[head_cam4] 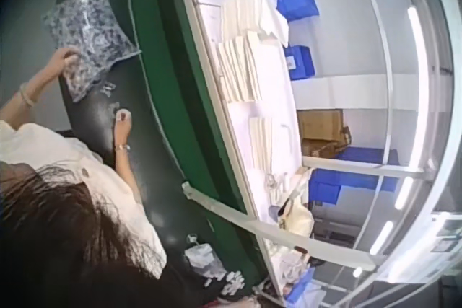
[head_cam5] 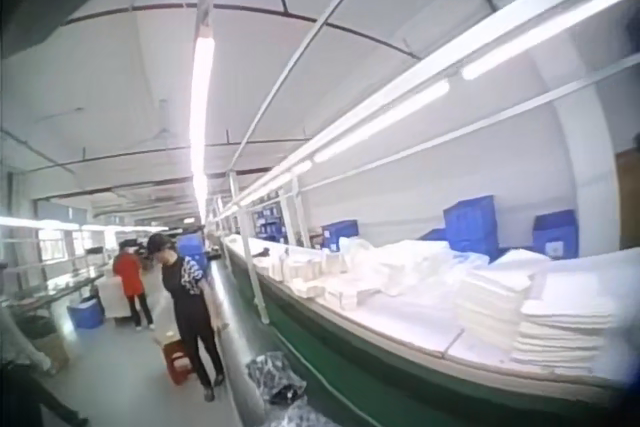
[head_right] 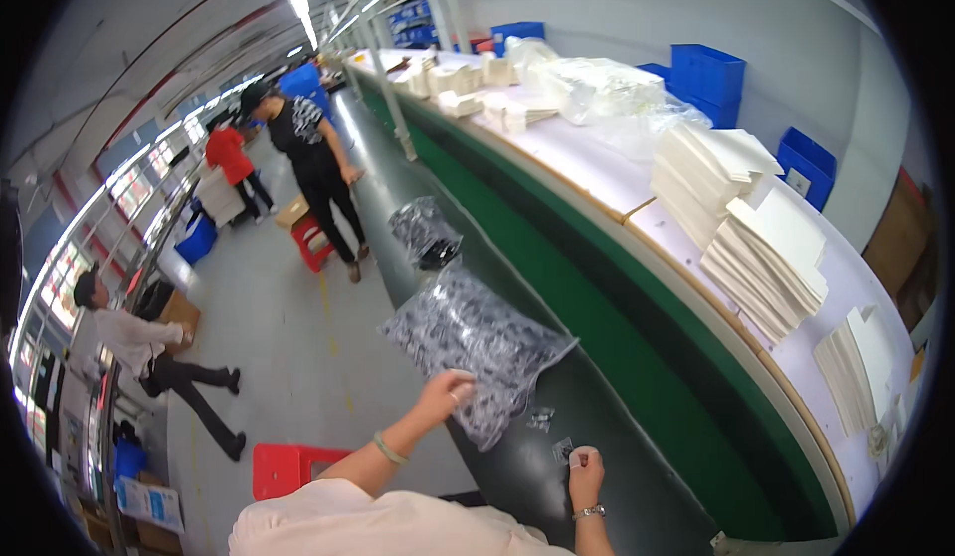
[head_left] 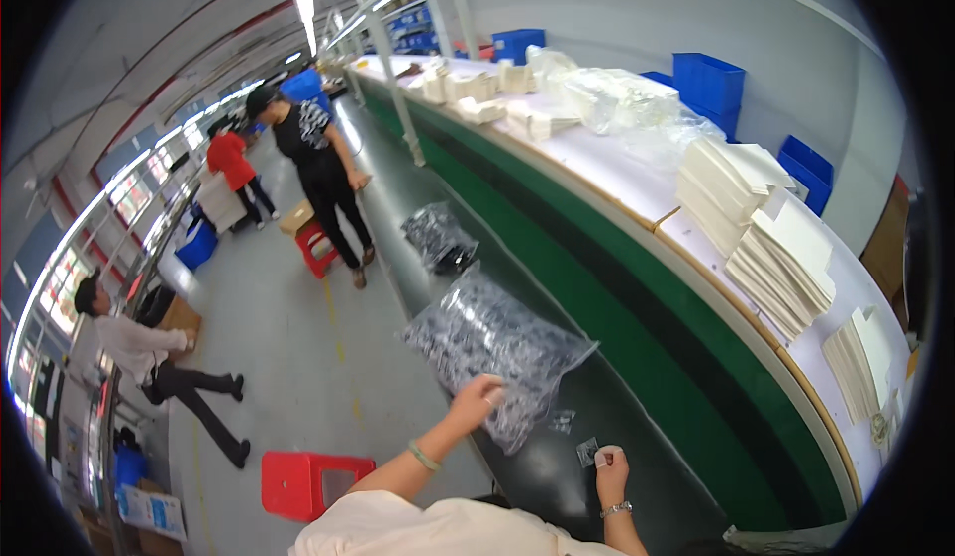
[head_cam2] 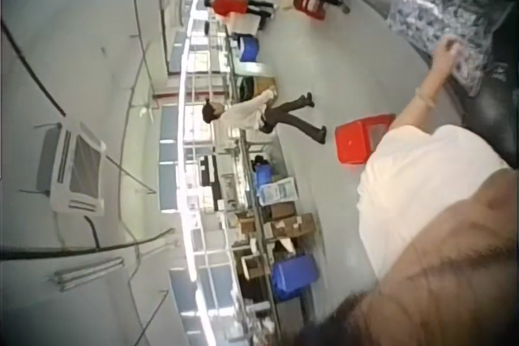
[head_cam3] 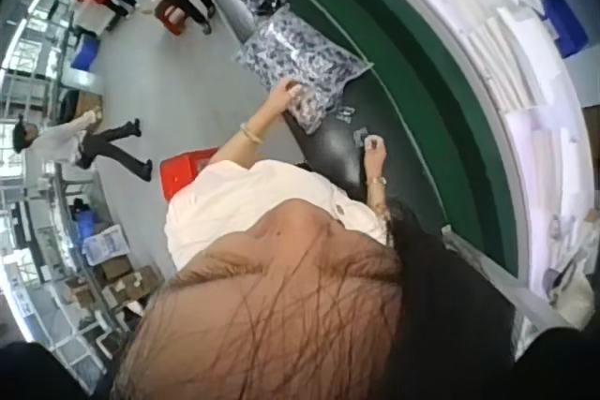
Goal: The person handles and unfolds a paper manual, empties packets of cables and accessories onto the conveyor table, and packs the items into small boxes.
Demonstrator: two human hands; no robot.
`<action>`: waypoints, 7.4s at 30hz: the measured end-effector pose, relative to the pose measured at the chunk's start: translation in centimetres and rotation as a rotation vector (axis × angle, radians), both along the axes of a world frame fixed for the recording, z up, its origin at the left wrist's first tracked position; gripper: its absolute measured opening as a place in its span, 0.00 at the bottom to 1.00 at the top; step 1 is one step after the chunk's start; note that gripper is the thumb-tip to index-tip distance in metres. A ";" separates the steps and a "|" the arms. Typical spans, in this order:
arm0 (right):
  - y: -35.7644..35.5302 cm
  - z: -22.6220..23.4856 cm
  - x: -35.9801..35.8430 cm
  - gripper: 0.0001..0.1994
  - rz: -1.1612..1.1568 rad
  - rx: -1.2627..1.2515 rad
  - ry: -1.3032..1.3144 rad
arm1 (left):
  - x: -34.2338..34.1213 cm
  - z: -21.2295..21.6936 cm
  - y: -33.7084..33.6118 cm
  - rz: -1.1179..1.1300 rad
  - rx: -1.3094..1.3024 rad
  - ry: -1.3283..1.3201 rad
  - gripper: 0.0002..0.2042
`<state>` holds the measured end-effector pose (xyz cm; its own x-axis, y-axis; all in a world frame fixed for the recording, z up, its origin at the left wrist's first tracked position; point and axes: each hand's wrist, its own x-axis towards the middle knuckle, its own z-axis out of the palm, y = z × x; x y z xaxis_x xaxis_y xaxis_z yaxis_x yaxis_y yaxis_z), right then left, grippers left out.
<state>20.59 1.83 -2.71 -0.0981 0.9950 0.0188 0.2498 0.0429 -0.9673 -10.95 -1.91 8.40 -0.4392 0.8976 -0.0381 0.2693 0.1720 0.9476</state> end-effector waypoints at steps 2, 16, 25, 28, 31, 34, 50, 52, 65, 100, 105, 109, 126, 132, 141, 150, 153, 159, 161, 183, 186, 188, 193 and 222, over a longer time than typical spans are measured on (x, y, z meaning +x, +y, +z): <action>1.9 -0.9 -1.6 0.03 -0.040 0.103 -0.116 | -5.6 0.4 3.0 0.139 0.042 0.015 0.10; 5.1 -3.4 -4.4 0.05 -0.070 0.210 -0.430 | -34.7 -9.7 24.3 0.118 -0.068 0.904 0.10; 3.2 -6.0 -2.1 0.16 0.070 -0.147 -0.606 | -39.1 -13.5 32.9 -0.114 -0.386 1.335 0.26; 4.7 -2.4 -4.2 0.16 0.089 -0.150 -0.691 | -38.4 -12.1 33.5 -0.040 -0.624 1.370 0.38; 0.8 -11.2 0.7 0.14 -0.087 -0.404 -0.085 | -37.4 -11.4 34.8 -0.096 -0.715 1.273 0.42; 4.1 -3.8 -3.3 0.14 0.139 -0.244 -0.746 | -39.6 -11.5 34.6 -0.134 -0.800 1.235 0.45; 4.3 -2.3 -4.1 0.12 0.024 -0.190 -0.796 | -42.1 -15.1 33.7 -0.217 -0.474 0.957 0.38; 5.7 -0.8 -5.1 0.12 0.020 -0.042 -0.761 | -42.5 -15.4 33.2 -0.166 -0.492 0.952 0.35; 4.8 -4.0 -4.6 0.04 -0.150 0.194 -0.368 | -34.4 -4.6 30.9 -0.100 -0.190 0.808 0.27; -25.1 -5.0 26.8 0.08 -0.908 -0.508 0.411 | 37.2 -9.6 1.8 -1.507 0.230 0.902 0.31; -25.0 -4.2 28.7 0.09 -0.785 -0.593 0.607 | 36.4 -9.1 0.9 -1.446 0.141 0.893 0.30; -24.7 -4.6 29.1 0.11 -0.755 -0.609 0.631 | 36.7 -9.2 1.4 -1.460 0.038 0.929 0.31; -24.4 -3.8 29.5 0.11 -0.712 -0.640 0.698 | 33.2 -11.4 3.3 -1.227 -0.047 0.706 0.26; -24.6 -4.3 29.7 0.10 -0.688 -0.664 0.633 | 31.9 -9.3 4.6 -1.020 -0.002 0.524 0.25; -24.6 -4.5 29.6 0.09 -0.651 -0.624 0.670 | 24.1 -4.0 7.6 -0.897 -0.158 0.575 0.29; -24.2 -4.9 28.7 0.07 -0.778 -0.626 0.619 | 17.0 -6.2 7.7 -0.758 -0.110 0.548 0.33; -24.4 -5.6 27.9 0.06 -0.892 -0.600 0.627 | 15.7 -7.8 5.9 -0.702 -0.130 0.507 0.22; -21.4 -3.8 24.2 0.05 -0.872 -0.545 0.551 | 17.3 -10.4 -0.4 -0.625 -0.111 0.300 0.09; -18.6 -1.0 21.3 0.04 -0.661 -0.541 0.385 | 18.5 -11.8 -1.3 -0.727 -0.125 0.191 0.15; -12.2 7.0 11.2 0.02 -0.177 -0.350 0.154 | 17.0 -7.7 0.1 -0.596 0.077 0.435 0.16; -13.0 5.3 12.2 0.03 -0.178 -0.342 0.059 | 12.9 -10.3 2.5 -0.381 0.079 0.793 0.15; -13.6 4.9 12.6 0.03 -0.267 -0.382 0.118 | 10.7 -10.4 3.9 -0.355 -0.029 1.041 0.14; -15.0 3.3 14.2 0.03 -0.312 -0.448 0.081 | 8.6 -11.8 6.6 -0.439 -0.333 1.711 0.19; -15.5 2.4 15.2 0.05 -0.412 -0.616 0.142 | 6.2 -11.7 10.3 -0.591 -0.336 1.286 0.16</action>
